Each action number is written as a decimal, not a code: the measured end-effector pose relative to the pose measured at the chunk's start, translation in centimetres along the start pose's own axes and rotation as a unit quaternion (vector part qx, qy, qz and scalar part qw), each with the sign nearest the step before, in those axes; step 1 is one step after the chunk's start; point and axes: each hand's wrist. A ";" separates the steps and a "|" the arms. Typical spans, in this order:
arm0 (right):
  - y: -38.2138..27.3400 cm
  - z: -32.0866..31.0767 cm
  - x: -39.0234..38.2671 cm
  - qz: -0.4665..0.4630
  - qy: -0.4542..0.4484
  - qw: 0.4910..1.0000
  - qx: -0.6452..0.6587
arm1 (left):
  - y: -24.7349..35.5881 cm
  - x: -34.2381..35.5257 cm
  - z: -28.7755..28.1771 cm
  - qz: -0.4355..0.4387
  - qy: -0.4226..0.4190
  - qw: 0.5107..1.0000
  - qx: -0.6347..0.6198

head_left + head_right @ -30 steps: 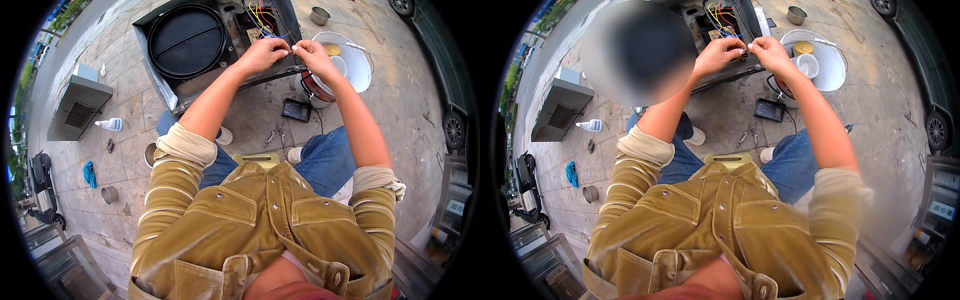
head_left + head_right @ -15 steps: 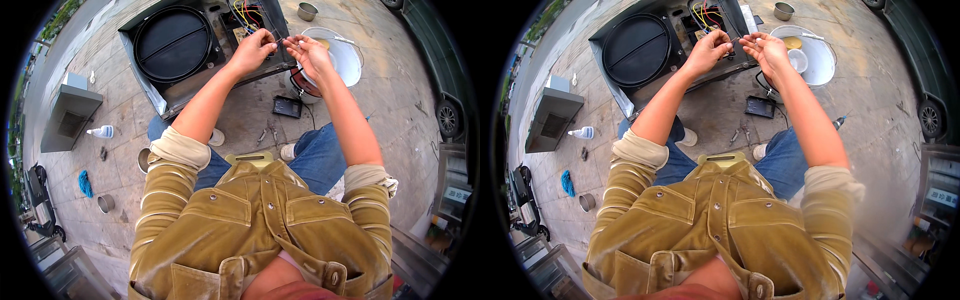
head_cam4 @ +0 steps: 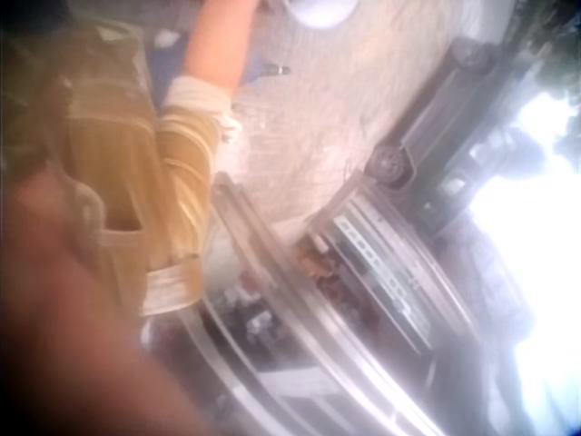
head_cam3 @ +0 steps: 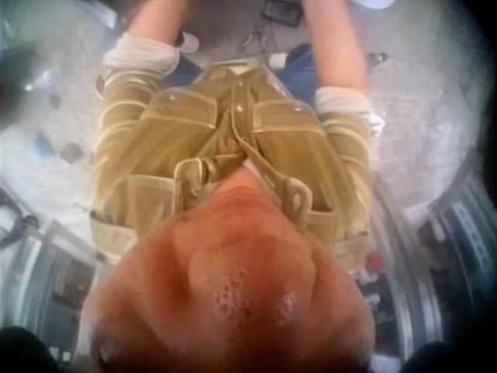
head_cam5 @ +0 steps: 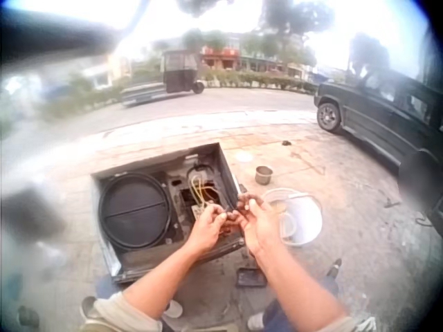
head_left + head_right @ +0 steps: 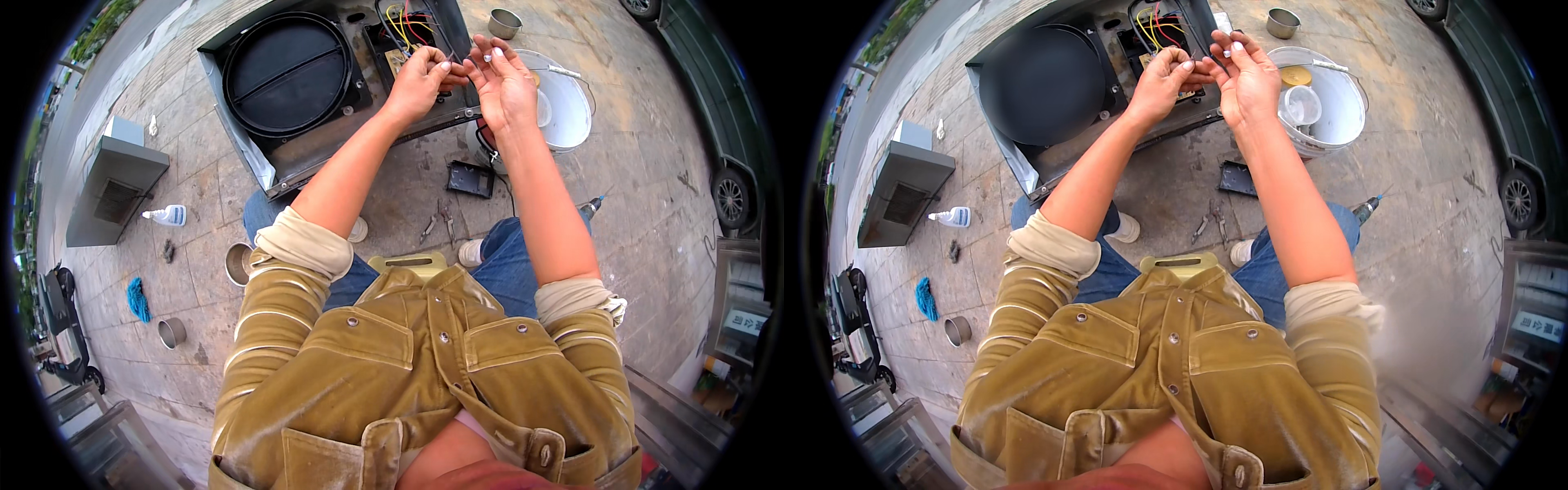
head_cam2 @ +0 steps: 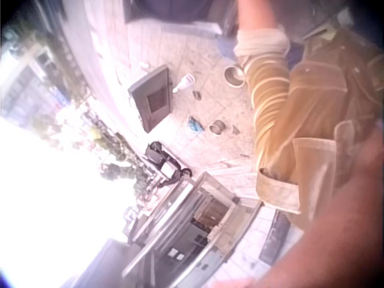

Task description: The person sits on a yellow stool outdoors and repairs the internal wiring of a metal appliance. They use pliers to strip and twist wires, connect them to a circuit board, and secure the connections with electrical tape. The person works methodically on the exposed components inside the open metal casing.

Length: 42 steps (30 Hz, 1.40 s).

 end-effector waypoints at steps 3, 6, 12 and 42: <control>1.4 -0.7 0.6 0.009 0.038 0.999 -0.018 | -0.2 -0.2 0.4 0.016 0.009 0.999 0.034; 2.0 -0.5 1.3 0.024 0.019 0.999 -0.030 | -0.4 -0.4 0.4 0.024 0.023 0.999 0.043; 2.8 -0.5 2.1 0.034 0.010 0.999 -0.035 | -0.4 -0.7 -0.2 0.056 0.026 0.991 0.119; -9.8 -12.7 -4.0 -0.241 0.096 0.948 -0.184 | -1.9 -2.6 -2.0 0.075 0.091 0.987 0.107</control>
Point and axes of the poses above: each hand's wrist, its own x-axis towards the middle knuckle, its own z-axis out of the palm, y = z × x, and after that the axes turned 3 degrees about x, right-handed
